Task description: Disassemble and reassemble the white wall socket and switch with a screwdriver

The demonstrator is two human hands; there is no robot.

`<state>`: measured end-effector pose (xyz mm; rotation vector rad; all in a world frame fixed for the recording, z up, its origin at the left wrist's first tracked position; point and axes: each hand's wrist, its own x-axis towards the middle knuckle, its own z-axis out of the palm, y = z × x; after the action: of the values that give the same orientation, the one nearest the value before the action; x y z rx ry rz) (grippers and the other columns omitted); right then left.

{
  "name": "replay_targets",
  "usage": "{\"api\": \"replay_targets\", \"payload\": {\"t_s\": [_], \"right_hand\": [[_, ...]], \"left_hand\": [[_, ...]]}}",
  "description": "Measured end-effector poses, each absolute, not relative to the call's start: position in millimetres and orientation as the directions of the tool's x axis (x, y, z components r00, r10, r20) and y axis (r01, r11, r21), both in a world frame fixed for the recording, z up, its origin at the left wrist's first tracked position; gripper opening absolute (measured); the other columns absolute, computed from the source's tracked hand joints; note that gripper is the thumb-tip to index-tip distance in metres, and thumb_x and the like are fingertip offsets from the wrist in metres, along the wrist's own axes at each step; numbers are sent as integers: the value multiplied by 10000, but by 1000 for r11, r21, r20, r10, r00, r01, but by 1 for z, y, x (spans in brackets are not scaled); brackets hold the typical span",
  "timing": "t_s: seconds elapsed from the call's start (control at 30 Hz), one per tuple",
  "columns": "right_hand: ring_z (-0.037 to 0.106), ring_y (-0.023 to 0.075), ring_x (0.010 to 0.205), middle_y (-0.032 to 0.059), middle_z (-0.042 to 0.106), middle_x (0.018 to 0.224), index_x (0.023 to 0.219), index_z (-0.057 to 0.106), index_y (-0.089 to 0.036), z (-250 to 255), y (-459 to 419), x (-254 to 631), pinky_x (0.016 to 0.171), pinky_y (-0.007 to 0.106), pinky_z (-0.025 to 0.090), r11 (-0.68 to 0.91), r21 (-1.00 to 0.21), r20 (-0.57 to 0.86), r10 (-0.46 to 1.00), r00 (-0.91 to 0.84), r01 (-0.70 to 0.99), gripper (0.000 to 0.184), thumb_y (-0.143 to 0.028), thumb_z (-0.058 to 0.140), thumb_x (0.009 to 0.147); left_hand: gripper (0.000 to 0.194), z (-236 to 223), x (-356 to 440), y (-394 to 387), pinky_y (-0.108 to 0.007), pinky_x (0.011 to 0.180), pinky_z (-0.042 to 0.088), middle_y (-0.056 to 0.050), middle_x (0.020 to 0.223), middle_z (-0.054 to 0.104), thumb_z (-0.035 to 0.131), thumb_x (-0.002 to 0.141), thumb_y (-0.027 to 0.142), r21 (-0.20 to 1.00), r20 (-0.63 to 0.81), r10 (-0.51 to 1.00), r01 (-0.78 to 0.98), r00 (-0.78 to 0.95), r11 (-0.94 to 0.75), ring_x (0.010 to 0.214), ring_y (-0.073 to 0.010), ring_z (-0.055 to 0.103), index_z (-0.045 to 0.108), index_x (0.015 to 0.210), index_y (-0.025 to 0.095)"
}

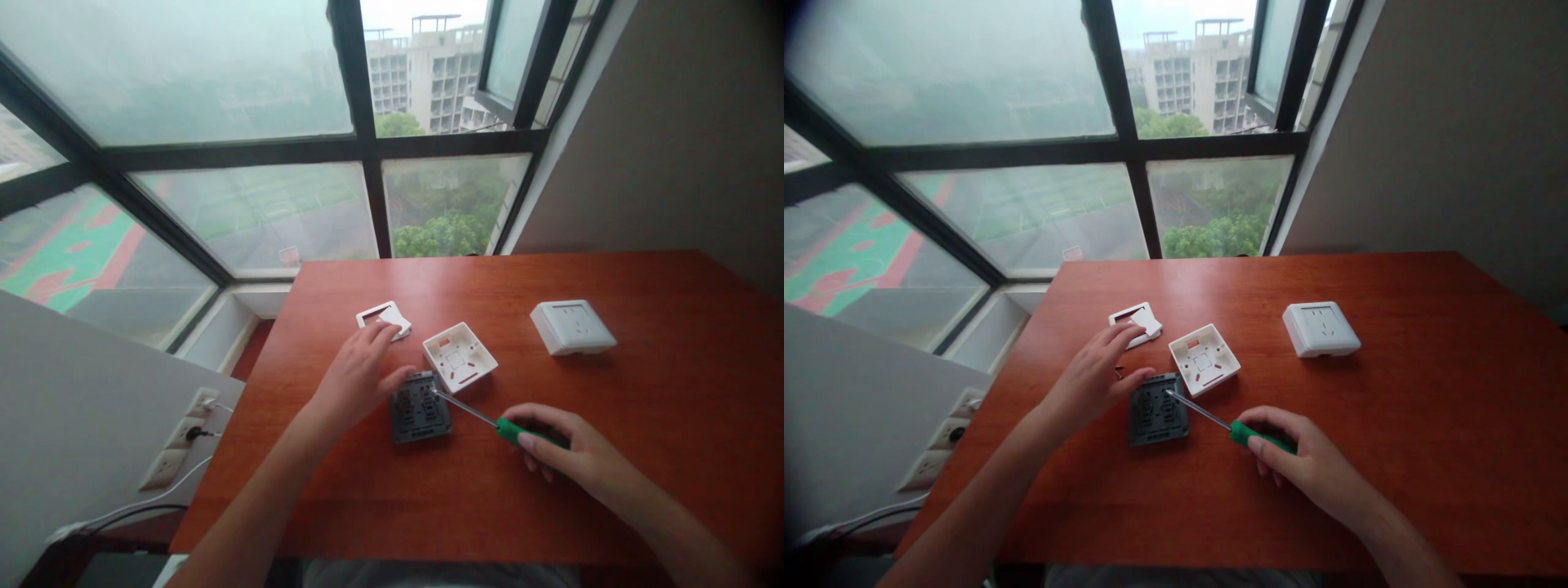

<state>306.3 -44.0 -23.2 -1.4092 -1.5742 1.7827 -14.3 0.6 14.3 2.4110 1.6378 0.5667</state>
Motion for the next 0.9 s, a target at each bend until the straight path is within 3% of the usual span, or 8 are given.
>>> {"api": "replay_targets", "payload": {"t_s": [0.13, 0.27, 0.47, 0.63, 0.9], "right_hand": [[573, 152, 626, 33, 640, 724, 1128, 627, -143, -17, -35, 310, 511, 260, 461, -330, -912, -377, 907, -185, 242, 462, -480, 641, 811], [562, 161, 626, 62, 655, 751, 1114, 649, -120, -14, -23, 305, 508, 276, 457, -286, -933, -296, 955, -15, 217, 497, -497, 645, 790], [527, 144, 547, 34, 634, 672, 1118, 669, -114, -21, -9, 294, 504, 286, 434, -204, -933, -219, 976, -16, 298, 496, -496, 620, 806], [530, 139, 549, 31, 643, 674, 1141, 656, -102, -29, 1, 283, 506, 276, 427, -181, -954, -187, 982, -2, 238, 509, -489, 620, 811], [553, 152, 543, 37, 652, 657, 1142, 656, -97, -42, 2, 266, 496, 276, 431, -138, -975, -143, 990, -14, 175, 543, -525, 621, 808]], "left_hand": [[765, 14, -1, -31, -478, 1039, 413, -121, 1378, 504, 765, 709, 513, 421, 120, 918, 818, 378, -391, 1255, -324, 482, 430, 1336, 232], [829, 5, 8, -46, -487, 1018, 426, -97, 1372, 516, 829, 642, 409, 436, 54, 900, 801, 433, -411, 1215, -328, 514, 422, 1353, 276], [758, 2, 7, -49, -475, 1009, 446, -101, 1344, 539, 777, 622, 250, 397, 145, 907, 816, 396, -420, 1177, -328, 542, 475, 1317, 260], [661, 16, 14, -31, -459, 1013, 451, -102, 1372, 519, 738, 711, 323, 418, 283, 922, 831, 264, -366, 1209, -312, 532, 468, 1309, 246], [588, 21, 59, 8, -445, 928, 469, -98, 1247, 591, 738, 736, 404, 380, 246, 909, 829, 337, -411, 1086, -311, 581, 507, 1250, 238]]}}
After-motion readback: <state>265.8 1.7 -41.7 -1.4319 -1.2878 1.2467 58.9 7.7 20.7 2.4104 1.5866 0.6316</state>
